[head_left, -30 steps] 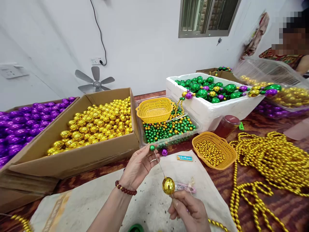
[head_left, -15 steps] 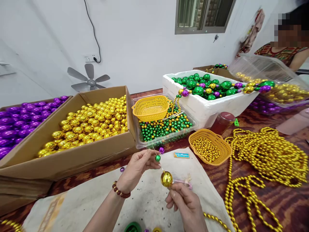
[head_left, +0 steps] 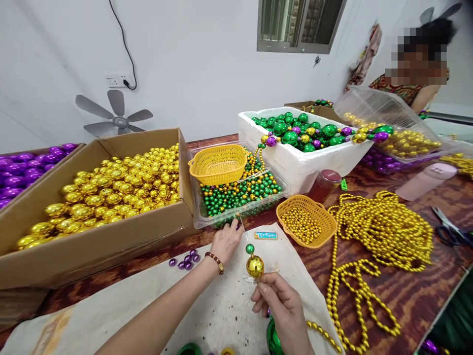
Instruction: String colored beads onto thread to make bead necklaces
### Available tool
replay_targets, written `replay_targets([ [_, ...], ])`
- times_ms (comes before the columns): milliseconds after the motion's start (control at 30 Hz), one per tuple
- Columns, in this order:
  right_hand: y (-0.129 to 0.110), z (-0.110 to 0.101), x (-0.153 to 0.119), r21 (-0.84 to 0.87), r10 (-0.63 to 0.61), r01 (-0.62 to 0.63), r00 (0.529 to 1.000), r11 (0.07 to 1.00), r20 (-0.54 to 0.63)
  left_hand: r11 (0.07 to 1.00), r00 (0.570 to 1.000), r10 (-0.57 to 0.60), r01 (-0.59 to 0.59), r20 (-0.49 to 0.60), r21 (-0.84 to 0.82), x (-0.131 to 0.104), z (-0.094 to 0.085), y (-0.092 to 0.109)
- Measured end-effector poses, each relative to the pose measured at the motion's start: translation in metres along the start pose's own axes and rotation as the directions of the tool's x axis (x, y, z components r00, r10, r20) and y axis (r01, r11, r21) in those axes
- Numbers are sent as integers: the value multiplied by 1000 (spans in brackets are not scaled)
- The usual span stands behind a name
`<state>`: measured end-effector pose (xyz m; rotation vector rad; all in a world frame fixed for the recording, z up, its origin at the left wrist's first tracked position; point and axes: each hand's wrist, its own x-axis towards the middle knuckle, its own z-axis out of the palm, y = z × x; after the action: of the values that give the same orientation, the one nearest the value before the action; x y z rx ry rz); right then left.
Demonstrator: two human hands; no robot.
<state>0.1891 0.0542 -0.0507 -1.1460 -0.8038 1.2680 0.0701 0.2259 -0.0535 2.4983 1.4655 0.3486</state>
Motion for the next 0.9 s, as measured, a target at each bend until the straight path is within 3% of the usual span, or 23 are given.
replay_targets([
  [133, -1, 3, 0, 14, -7, 7, 1000, 1000, -7, 1000, 1000, 10, -10, -28, 4, -14, -18, -2],
  [200, -1, 6, 0, 28, -13, 13, 1000, 1000, -11, 987, 997, -14, 1, -81, -159, -27, -32, -1],
  [233, -1, 7, 0, 32, -18, 19, 1000, 999, -9, 943, 993, -58, 23, -98, -331, -35, -40, 0],
  [267, 0, 8, 0, 31, -28, 28, 1000, 999, -4, 838, 988, -124, 54, -93, -542, -42, -48, 2],
  [333, 2, 10, -1, 7, -59, 59, 998, 998, 23, 437, 966, -257, 112, -5, -893, -56, -65, 8],
  [400, 4, 11, -3, -42, -94, 96, 993, 994, 66, 53, 946, -308, 124, 102, -991, -67, -82, 13],
  [433, 4, 12, -5, -69, -104, 111, 991, 991, 89, -74, 941, -313, 114, 132, -991, -71, -89, 15],
  [500, 4, 13, -8, -110, -119, 133, 985, 985, 127, -220, 938, -307, 93, 159, -971, -76, -102, 18],
  [700, 2, 14, -15, -169, -139, 170, 974, 971, 181, -407, 918, -332, 68, 217, -911, -76, -113, 14],
  [900, 5, 15, -18, -219, -132, 182, 966, 959, 224, -467, 866, -417, 56, 275, -882, -72, -116, 10],
])
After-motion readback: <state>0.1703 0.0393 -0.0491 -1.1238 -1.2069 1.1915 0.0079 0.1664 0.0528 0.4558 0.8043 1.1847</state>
